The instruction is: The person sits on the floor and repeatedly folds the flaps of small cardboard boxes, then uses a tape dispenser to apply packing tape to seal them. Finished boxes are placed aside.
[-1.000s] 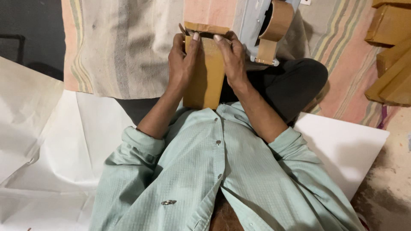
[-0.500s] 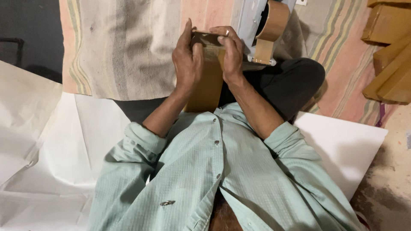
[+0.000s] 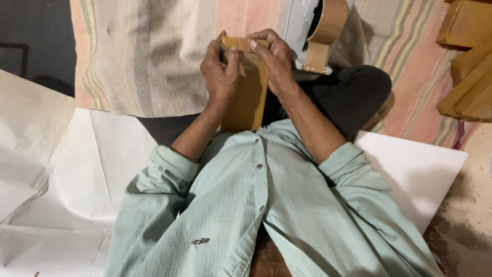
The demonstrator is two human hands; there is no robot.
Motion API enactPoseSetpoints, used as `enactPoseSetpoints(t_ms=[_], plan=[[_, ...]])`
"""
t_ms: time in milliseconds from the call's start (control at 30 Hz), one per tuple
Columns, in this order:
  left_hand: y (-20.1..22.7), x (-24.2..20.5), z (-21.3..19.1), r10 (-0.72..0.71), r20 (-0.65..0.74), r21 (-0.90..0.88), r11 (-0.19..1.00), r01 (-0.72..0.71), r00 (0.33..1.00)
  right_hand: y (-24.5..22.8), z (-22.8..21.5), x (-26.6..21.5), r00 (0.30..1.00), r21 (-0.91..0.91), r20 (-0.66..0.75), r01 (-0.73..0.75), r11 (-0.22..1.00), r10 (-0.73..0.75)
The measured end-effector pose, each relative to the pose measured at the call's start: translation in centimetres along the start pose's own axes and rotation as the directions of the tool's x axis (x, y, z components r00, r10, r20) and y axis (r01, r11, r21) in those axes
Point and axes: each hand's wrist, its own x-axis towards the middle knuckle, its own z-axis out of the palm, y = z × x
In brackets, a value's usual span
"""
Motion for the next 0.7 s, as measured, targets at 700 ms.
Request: enactPoseSetpoints(t_ms=[700], plan=[[-2.7, 5.2, -3.5, 0.115, 0.451, -0.055, 0.993, -0.101, 0.885, -1.7, -0.9, 1.0, 0.998, -0.656, -0.013, 0.04, 0.753, -0.064]])
